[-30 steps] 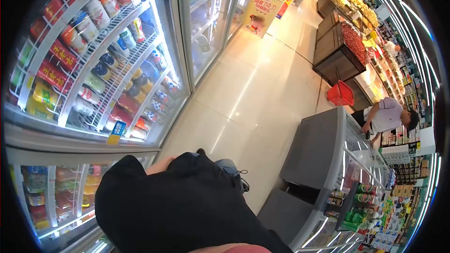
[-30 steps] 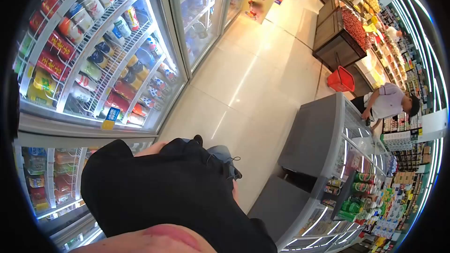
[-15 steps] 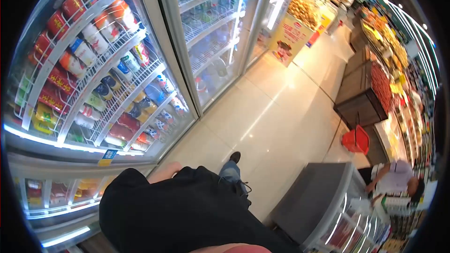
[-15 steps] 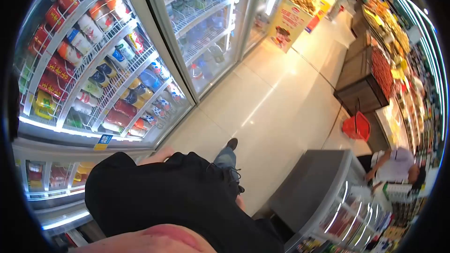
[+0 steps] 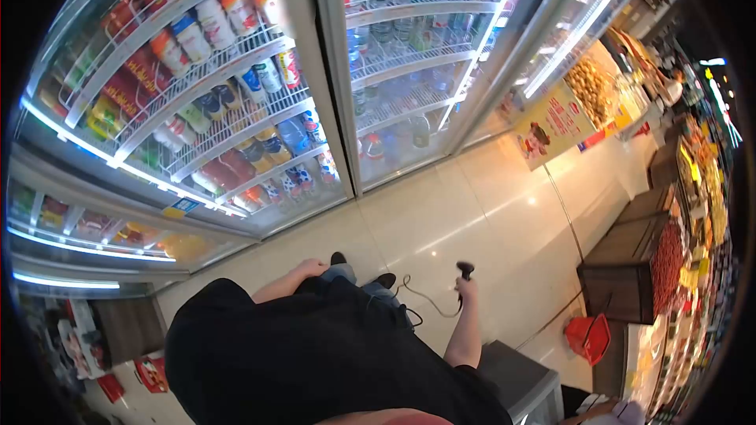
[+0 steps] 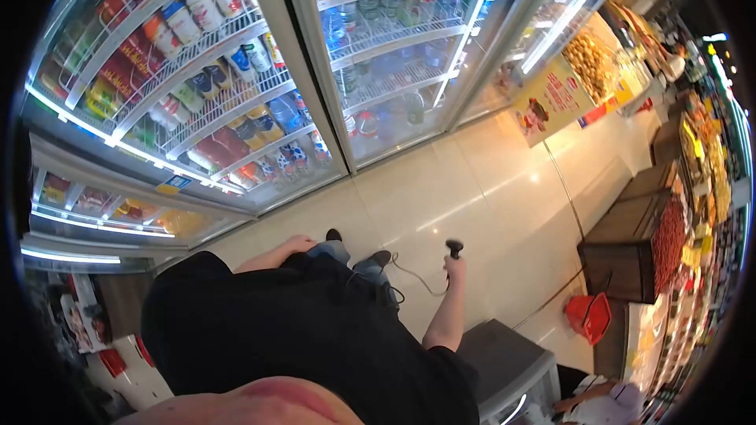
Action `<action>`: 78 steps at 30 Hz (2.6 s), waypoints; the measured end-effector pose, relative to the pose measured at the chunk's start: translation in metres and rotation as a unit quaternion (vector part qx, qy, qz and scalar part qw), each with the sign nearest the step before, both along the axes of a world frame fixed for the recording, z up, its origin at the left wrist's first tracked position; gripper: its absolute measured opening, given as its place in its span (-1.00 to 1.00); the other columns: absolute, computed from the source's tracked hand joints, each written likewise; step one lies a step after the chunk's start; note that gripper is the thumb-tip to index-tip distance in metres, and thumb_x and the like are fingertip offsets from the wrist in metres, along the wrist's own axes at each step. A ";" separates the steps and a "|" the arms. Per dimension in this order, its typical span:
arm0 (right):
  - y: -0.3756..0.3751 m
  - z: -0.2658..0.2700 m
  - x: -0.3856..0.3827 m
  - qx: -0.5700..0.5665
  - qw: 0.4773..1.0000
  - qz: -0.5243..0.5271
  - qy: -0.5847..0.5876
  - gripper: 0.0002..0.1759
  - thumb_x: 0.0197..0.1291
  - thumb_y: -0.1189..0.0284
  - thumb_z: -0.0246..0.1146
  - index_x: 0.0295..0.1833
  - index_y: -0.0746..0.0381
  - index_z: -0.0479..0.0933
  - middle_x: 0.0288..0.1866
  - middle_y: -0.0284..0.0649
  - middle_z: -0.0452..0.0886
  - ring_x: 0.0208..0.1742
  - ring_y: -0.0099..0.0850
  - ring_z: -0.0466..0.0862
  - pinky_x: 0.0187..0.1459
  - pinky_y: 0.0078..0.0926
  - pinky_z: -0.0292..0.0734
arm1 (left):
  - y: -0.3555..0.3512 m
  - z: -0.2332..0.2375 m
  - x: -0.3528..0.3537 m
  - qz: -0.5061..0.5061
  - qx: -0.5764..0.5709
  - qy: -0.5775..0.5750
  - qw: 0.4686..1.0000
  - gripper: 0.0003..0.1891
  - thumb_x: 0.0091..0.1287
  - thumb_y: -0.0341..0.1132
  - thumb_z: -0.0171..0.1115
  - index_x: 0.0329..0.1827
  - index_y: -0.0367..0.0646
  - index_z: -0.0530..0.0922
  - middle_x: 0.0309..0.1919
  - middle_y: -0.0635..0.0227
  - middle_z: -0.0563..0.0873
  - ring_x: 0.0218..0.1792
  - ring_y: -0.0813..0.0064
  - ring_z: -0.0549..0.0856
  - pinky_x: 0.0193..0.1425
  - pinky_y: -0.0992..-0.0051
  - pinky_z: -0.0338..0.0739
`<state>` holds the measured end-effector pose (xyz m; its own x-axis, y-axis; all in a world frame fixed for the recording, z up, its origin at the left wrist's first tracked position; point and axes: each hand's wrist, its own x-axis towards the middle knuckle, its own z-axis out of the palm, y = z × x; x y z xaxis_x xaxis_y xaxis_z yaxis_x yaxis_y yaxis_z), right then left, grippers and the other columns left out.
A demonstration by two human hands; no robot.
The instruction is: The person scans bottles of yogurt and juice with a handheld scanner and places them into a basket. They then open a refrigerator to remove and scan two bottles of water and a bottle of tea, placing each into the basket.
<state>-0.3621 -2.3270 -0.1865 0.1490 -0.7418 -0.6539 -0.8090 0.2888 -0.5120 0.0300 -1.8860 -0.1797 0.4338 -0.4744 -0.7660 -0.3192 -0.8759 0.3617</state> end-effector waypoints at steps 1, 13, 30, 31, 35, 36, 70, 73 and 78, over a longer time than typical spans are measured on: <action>-0.016 0.018 0.030 -0.026 0.998 -0.005 -0.064 -0.57 0.15 0.24 0.34 -0.05 0.40 0.64 -0.35 -0.08 0.75 -0.29 -0.28 0.81 -0.21 -0.27 0.65 | 0.005 -0.003 -0.004 -0.002 0.000 0.011 1.000 -0.38 0.41 0.25 0.11 0.15 -0.07 0.78 0.17 0.06 0.77 0.23 -0.06 0.70 0.37 0.13 0.56; 0.037 0.271 0.332 -0.140 0.888 0.295 -0.324 -0.74 0.23 0.38 0.41 -0.13 0.38 0.67 -0.39 -0.29 0.69 -0.30 -0.54 0.63 -0.19 -0.45 0.55 | 0.024 0.259 0.036 -0.089 -0.144 0.169 0.971 -0.56 0.40 -0.13 0.38 0.25 -0.15 0.61 0.00 0.16 0.76 0.05 0.26 0.76 0.15 0.25 0.64; 0.093 0.377 0.504 -0.287 0.810 0.100 -0.502 -0.73 0.23 0.46 0.49 -0.03 0.34 0.64 -0.25 -0.25 0.73 -0.23 -0.48 0.64 -0.09 -0.41 0.56 | 0.011 0.243 0.163 -0.155 -0.196 0.233 0.940 -0.26 0.33 -0.04 0.40 0.51 -0.26 0.47 0.27 0.07 0.63 0.23 0.22 0.68 0.39 0.27 0.55; 0.095 0.377 0.511 -0.307 0.797 0.091 -0.511 -0.73 0.27 0.40 0.51 -0.06 0.34 0.65 -0.29 -0.32 0.73 -0.27 -0.55 0.62 -0.13 -0.44 0.56 | 0.013 0.239 0.171 -0.161 -0.203 0.239 0.936 -0.26 0.34 -0.04 0.40 0.51 -0.26 0.47 0.27 0.08 0.63 0.22 0.24 0.68 0.38 0.28 0.55; 0.109 0.385 0.525 -0.303 0.788 0.074 -0.530 -0.77 0.33 0.40 0.49 -0.06 0.32 0.66 -0.27 -0.39 0.70 -0.25 -0.61 0.58 -0.16 -0.50 0.52 | 0.022 0.245 0.193 0.007 -0.127 0.368 0.921 -0.33 0.42 -0.13 0.41 0.53 -0.20 0.45 0.27 0.25 0.63 0.27 0.38 0.63 0.36 0.37 0.57; 0.112 0.385 0.527 -0.294 0.786 0.075 -0.539 -0.79 0.35 0.40 0.48 -0.07 0.30 0.66 -0.28 -0.40 0.69 -0.26 -0.62 0.57 -0.17 -0.51 0.51 | 0.032 0.220 0.187 0.002 -0.177 0.329 0.928 -0.34 0.43 0.02 0.38 0.47 -0.20 0.52 0.18 0.18 0.65 0.14 0.34 0.67 0.30 0.30 0.56; 0.115 0.374 0.524 -0.288 0.789 0.097 -0.535 -0.80 0.24 0.53 0.44 -0.06 0.36 0.63 -0.30 -0.21 0.71 -0.25 -0.51 0.59 -0.12 -0.40 0.56 | 0.034 0.266 0.135 -0.163 -0.165 0.013 0.973 -0.72 0.50 -0.18 0.15 0.14 -0.13 0.47 -0.19 -0.07 0.75 -0.08 -0.20 0.72 -0.03 0.02 0.59; 0.116 0.378 0.520 -0.284 0.792 0.093 -0.532 -0.79 0.24 0.53 0.44 -0.06 0.36 0.63 -0.29 -0.20 0.72 -0.23 -0.49 0.62 -0.10 -0.39 0.57 | 0.036 0.252 0.138 -0.150 -0.226 0.041 0.962 -0.73 0.49 -0.20 0.19 0.12 -0.13 0.48 -0.18 -0.06 0.75 -0.12 -0.17 0.72 -0.06 0.05 0.58; 0.117 0.379 0.518 -0.282 0.800 0.100 -0.519 -0.77 0.22 0.54 0.45 -0.03 0.35 0.64 -0.25 -0.16 0.75 -0.19 -0.46 0.67 -0.06 -0.38 0.59 | 0.045 0.292 0.122 -0.098 -0.176 0.102 0.974 -0.74 0.48 -0.21 0.25 0.08 -0.13 0.49 -0.26 0.01 0.71 -0.21 -0.03 0.71 -0.10 0.17 0.55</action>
<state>0.1561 -2.2104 0.1927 0.5475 -0.7686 0.3309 0.1364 -0.3082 -0.9415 0.1519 -1.8406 0.1119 0.1651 -0.7820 -0.6010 -0.3581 -0.6153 0.7023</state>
